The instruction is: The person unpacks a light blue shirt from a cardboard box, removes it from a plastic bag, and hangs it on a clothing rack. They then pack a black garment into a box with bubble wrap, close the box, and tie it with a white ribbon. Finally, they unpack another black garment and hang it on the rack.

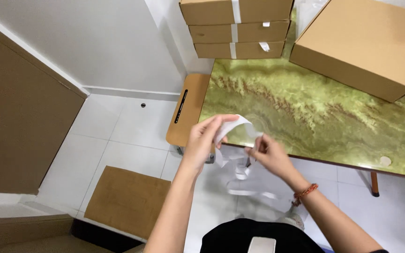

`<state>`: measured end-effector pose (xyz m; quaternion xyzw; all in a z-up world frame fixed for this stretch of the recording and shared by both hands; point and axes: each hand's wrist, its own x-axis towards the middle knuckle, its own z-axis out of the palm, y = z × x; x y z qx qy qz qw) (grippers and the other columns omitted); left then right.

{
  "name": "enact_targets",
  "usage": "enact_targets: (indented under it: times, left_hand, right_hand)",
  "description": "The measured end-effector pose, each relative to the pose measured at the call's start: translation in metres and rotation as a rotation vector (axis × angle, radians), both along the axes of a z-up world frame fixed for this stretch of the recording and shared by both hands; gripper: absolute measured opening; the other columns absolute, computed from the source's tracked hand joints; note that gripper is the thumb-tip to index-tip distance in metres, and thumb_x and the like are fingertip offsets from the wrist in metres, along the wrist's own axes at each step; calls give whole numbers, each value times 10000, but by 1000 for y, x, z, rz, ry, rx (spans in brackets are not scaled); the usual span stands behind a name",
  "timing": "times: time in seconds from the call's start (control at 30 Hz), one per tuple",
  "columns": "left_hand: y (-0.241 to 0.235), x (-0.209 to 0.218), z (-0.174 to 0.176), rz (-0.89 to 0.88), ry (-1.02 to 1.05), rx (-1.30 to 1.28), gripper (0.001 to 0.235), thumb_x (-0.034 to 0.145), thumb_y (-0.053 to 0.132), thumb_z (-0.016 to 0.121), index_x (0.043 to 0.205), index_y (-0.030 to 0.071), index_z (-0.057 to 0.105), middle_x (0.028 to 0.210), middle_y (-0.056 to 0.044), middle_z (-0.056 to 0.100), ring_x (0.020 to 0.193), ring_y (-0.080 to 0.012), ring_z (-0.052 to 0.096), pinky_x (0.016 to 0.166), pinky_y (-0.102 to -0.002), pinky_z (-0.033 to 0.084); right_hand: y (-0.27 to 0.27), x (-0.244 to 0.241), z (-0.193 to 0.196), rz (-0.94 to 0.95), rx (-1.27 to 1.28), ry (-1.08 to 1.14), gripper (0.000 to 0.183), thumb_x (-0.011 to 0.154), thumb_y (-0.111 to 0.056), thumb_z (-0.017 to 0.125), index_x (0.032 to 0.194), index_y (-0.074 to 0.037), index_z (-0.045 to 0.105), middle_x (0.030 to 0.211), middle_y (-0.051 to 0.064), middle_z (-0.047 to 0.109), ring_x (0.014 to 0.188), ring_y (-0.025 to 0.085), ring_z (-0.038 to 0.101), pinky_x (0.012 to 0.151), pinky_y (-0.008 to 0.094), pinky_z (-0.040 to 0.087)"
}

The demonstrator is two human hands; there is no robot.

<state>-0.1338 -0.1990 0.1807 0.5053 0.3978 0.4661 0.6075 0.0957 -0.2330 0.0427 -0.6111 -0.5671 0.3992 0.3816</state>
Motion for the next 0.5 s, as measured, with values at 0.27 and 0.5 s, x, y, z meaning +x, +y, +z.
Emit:
enact_targets:
  times: [0.27, 0.5]
  left_hand:
    - [-25, -4, 22, -201, 107, 52, 360, 1081, 345, 630, 1281, 88, 784, 1105, -143, 805, 693, -129, 687, 519, -220, 488]
    - [-19, -26, 36, -222, 104, 156, 341, 995, 256, 777, 1323, 162, 768, 1118, -56, 790, 754, -50, 634, 602, -186, 541]
  right_hand:
    - [-11, -37, 176, 197, 295, 121, 875, 805, 30, 794, 1549, -116, 358, 1318, 143, 635, 1305, 315, 604, 1137, 475, 409]
    - [6, -30, 146, 237, 137, 163, 502, 840, 116, 722, 1315, -46, 715, 806, 97, 711, 819, 242, 710, 932, 437, 583]
